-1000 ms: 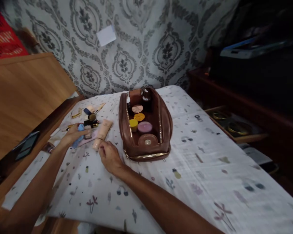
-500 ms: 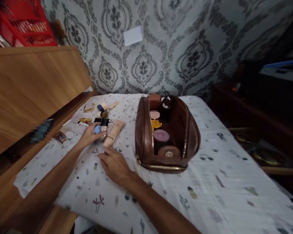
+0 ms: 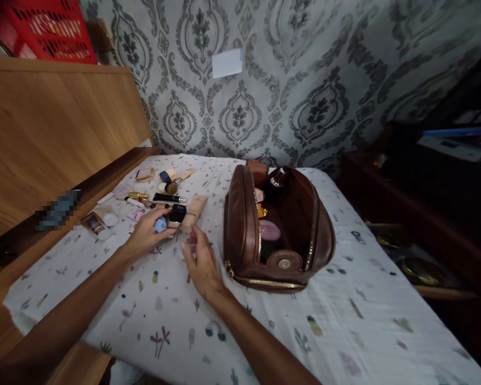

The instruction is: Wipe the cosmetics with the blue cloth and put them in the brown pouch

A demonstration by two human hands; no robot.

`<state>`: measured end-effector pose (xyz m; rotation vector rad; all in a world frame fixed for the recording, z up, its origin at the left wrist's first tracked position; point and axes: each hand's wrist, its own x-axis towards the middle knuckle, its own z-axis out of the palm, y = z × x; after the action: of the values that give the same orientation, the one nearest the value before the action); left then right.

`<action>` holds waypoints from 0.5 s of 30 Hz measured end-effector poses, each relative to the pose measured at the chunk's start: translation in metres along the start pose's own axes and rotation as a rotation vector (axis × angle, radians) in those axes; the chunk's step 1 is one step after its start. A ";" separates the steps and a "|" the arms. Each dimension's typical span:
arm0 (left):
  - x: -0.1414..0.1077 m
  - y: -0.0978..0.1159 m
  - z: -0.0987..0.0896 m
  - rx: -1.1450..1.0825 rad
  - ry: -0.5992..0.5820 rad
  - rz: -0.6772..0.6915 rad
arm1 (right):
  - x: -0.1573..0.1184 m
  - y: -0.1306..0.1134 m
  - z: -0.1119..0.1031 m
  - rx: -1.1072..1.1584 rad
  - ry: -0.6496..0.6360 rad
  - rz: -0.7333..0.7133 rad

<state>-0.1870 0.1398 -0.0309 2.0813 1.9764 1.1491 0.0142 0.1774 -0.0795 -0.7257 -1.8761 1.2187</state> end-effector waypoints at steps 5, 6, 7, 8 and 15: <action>-0.003 0.015 0.002 0.097 -0.139 0.213 | 0.004 -0.007 -0.003 0.183 0.049 0.114; -0.003 0.018 0.001 0.085 -0.147 0.235 | 0.005 -0.008 -0.003 0.210 0.052 0.129; -0.003 0.020 0.001 0.067 -0.142 0.247 | 0.006 -0.009 -0.003 0.235 0.060 0.141; -0.004 0.022 0.000 0.044 -0.124 0.249 | 0.006 -0.009 -0.003 0.258 0.068 0.151; -0.010 0.030 0.005 -0.111 0.044 0.238 | 0.007 -0.012 -0.004 0.361 0.080 0.168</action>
<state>-0.1583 0.1279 -0.0238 2.2978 1.6723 1.3200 0.0128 0.1802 -0.0653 -0.7292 -1.4972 1.5595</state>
